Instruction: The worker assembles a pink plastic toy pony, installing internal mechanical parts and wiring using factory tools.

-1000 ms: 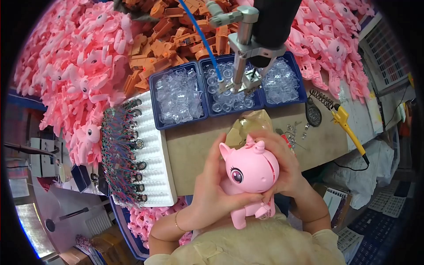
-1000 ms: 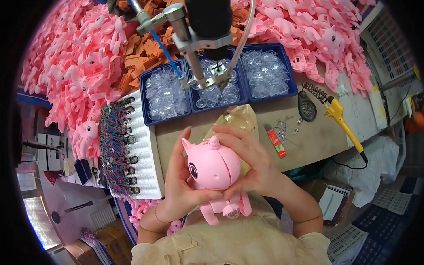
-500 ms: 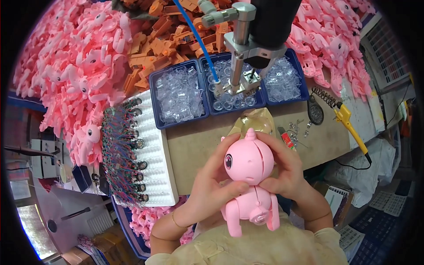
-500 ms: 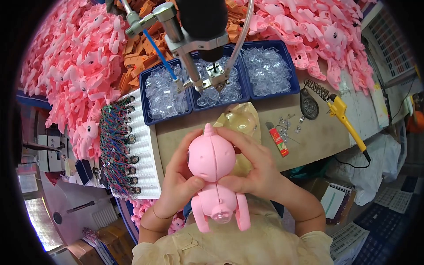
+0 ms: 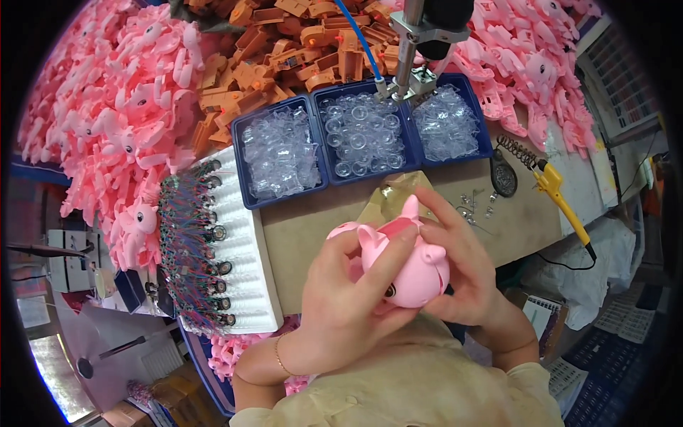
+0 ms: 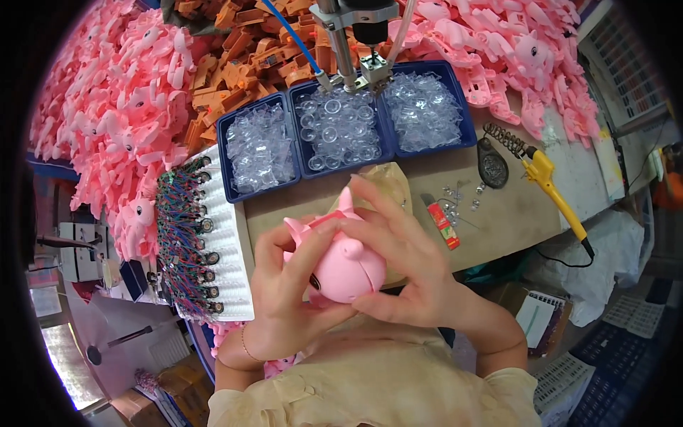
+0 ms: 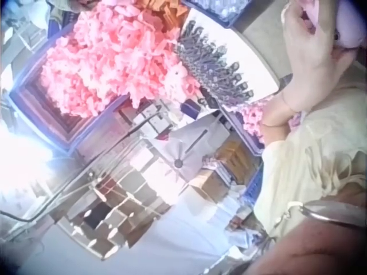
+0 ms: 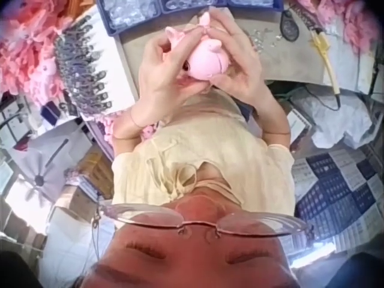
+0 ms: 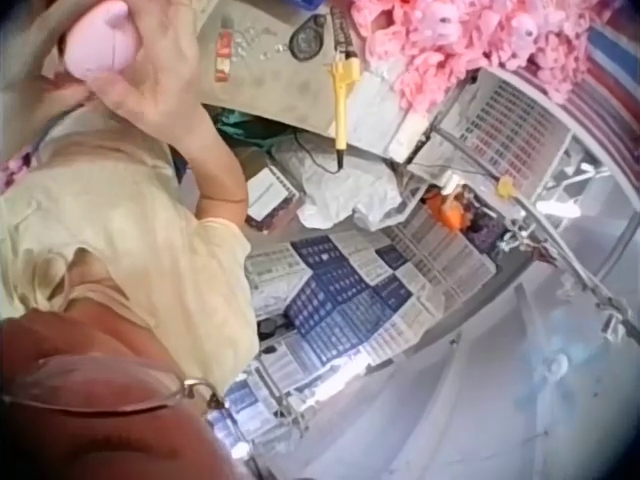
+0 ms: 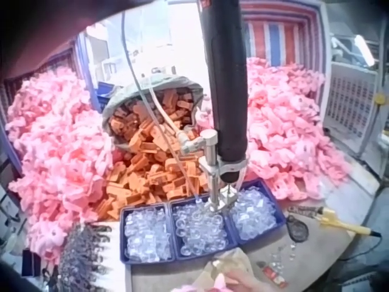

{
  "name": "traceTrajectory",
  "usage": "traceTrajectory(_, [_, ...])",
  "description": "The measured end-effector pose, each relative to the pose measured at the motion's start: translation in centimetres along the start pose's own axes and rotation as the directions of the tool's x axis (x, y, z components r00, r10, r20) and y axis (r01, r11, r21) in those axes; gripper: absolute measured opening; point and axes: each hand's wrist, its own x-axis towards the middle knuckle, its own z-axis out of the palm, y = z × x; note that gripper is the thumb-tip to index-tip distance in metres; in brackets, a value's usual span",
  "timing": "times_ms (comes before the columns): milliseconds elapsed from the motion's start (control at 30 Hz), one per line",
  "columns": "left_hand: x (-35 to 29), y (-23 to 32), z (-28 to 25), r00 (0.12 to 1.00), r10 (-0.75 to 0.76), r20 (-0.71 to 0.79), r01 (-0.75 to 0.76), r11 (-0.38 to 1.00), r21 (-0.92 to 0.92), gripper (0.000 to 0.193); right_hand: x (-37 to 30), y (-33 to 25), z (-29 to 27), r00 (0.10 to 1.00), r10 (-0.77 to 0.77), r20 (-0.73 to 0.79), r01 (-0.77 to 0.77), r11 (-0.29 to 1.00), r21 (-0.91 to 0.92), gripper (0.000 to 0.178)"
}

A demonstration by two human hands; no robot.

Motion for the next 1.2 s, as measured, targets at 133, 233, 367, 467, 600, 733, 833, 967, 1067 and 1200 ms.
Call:
traceTrajectory(133, [0.9, 1.0, 0.0, 0.997, -0.078, 0.019, 0.076, 0.994, 0.076, 0.082, -0.8, 0.4, 0.0, 0.987, 0.162, -0.003, -0.156, 0.955, 0.252, 0.063])
traceTrajectory(233, [1.3, 1.1, 0.1, 0.989, -0.146, 0.012, 0.144, 0.987, 0.073, 0.083, -1.3, 0.1, 0.4, 0.95, 0.311, 0.01, -0.288, 0.865, 0.411, 0.072])
traceTrajectory(367, [1.4, 1.1, -0.2, 0.978, -0.194, 0.081, 0.186, 0.978, 0.098, 0.082, -1.5, 0.8, 1.0, 0.947, 0.319, -0.035, -0.277, 0.866, 0.416, 0.069])
traceTrajectory(467, [1.5, 0.9, -0.2, 0.976, -0.189, 0.105, 0.183, 0.981, 0.069, 0.084, -1.7, 0.6, 1.3, 0.929, 0.367, -0.052, -0.309, 0.845, 0.436, 0.066])
traceTrajectory(600, [0.4, -0.6, 0.1, 0.971, -0.203, 0.126, 0.235, 0.909, -0.344, 0.084, -1.4, 0.2, 1.2, 0.767, 0.636, -0.086, -0.438, 0.617, 0.654, 0.058])
traceTrajectory(733, [-1.5, -3.1, 0.0, 0.989, -0.107, 0.1, 0.111, 0.993, -0.04, 0.073, -0.8, 4.7, 0.6, 0.726, 0.675, -0.131, -0.387, 0.559, 0.733, 0.047])
traceTrajectory(833, [-3.3, -4.0, 1.9, 0.951, -0.149, 0.271, 0.111, 0.982, 0.15, 0.063, -1.1, 7.7, -1.5, 0.827, 0.541, -0.154, -0.523, 0.84, 0.141, 0.039])
traceTrajectory(967, [-1.7, -2.8, 2.5, 0.983, 0.016, 0.185, -0.084, 0.928, 0.363, 0.045, -0.2, 6.8, -3.3, 0.979, 0.108, -0.171, -0.191, 0.772, -0.606, 0.022])
traceTrajectory(1067, [1.5, -5.2, 1.0, 0.975, -0.035, 0.217, 0.035, 0.999, 0.003, 0.019, 2.5, 5.0, -4.7, 0.959, 0.136, -0.25, -0.247, 0.834, -0.494, 0.024])
traceTrajectory(1200, [8.1, -5.8, -2.3, 0.983, -0.186, -0.008, 0.184, 0.969, 0.163, 0.017, 12.6, -0.2, -7.1, 0.874, -0.32, -0.367, 0.142, 0.888, -0.437, 0.054])
